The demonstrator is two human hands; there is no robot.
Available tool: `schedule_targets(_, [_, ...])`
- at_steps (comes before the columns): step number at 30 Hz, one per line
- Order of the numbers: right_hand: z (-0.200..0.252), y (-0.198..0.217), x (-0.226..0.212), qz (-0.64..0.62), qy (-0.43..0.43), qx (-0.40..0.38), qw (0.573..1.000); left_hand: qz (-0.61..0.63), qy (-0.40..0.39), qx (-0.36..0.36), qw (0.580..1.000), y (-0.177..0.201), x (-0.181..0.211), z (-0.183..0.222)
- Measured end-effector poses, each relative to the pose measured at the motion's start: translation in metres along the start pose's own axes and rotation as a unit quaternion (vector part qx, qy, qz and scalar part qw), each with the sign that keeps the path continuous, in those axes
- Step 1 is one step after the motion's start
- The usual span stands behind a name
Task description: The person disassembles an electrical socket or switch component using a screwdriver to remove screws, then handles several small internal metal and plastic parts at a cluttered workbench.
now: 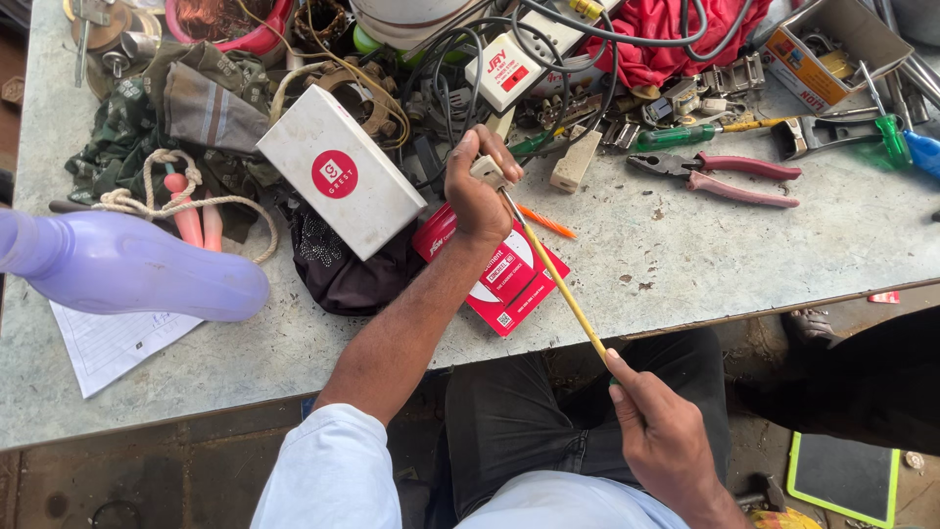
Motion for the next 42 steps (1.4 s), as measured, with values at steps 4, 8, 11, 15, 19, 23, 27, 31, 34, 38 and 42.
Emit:
schedule_targets(4, [0.009, -0.005, 0.019, -0.400, -0.242, -0.004, 0.884, 0.030, 0.000, -0.033, 0.999, -0.004, 0.003, 0.001])
schedule_targets(8, [0.006, -0.012, 0.016, -0.646, -0.336, 0.031, 0.685, 0.059, 0.009, -0.052, 0.997, -0.004, 0.002, 0.001])
schedule_targets(11, [-0.005, 0.001, 0.001, -0.198, -0.090, 0.057, 0.974, 0.025, 0.006, -0.026, 0.999, -0.001, 0.000, 0.000])
schedule_targets(15, [-0.007, 0.010, -0.008, -0.015, -0.004, 0.046, 0.999, -0.032, 0.008, 0.021, 0.999, -0.002, -0.007, 0.000])
schedule_targets(19, [0.000, 0.004, 0.005, -0.198, -0.129, 0.041, 0.971, -0.024, -0.004, 0.017, 1.000, -0.005, -0.005, 0.004])
schedule_targets(23, [0.004, -0.012, 0.017, -0.435, -0.344, 0.062, 0.830, -0.005, -0.005, 0.013, 1.000, -0.006, -0.006, 0.007])
schedule_targets(27, [-0.002, -0.007, -0.010, 0.282, 0.119, 0.074, 0.949, -0.033, -0.013, 0.026, 0.999, -0.001, -0.008, 0.002])
schedule_targets(31, [-0.002, -0.003, 0.005, -0.034, -0.096, 0.078, 0.992, -0.069, -0.011, 0.044, 0.997, 0.000, -0.011, 0.001])
schedule_targets(34, [0.004, -0.006, 0.024, -0.562, -0.425, 0.062, 0.707, -0.044, -0.004, 0.033, 0.998, -0.002, -0.011, 0.005])
schedule_targets(38, [-0.003, 0.002, 0.011, -0.045, -0.087, 0.102, 0.990, -0.028, 0.004, 0.021, 0.999, -0.007, -0.011, 0.005])
schedule_targets(42, [-0.001, -0.005, 0.006, 0.294, 0.117, 0.096, 0.944, -0.047, -0.007, 0.019, 0.999, -0.006, -0.014, 0.007])
Point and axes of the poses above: each hand's wrist, its own z-axis away from the middle knuckle, its own y-axis out of the back of the hand, x = y × z, the point moved 2 cm from there along -z, towards the middle knuckle, and after that the axes turned 7 degrees about y, right-handed, at the moved point
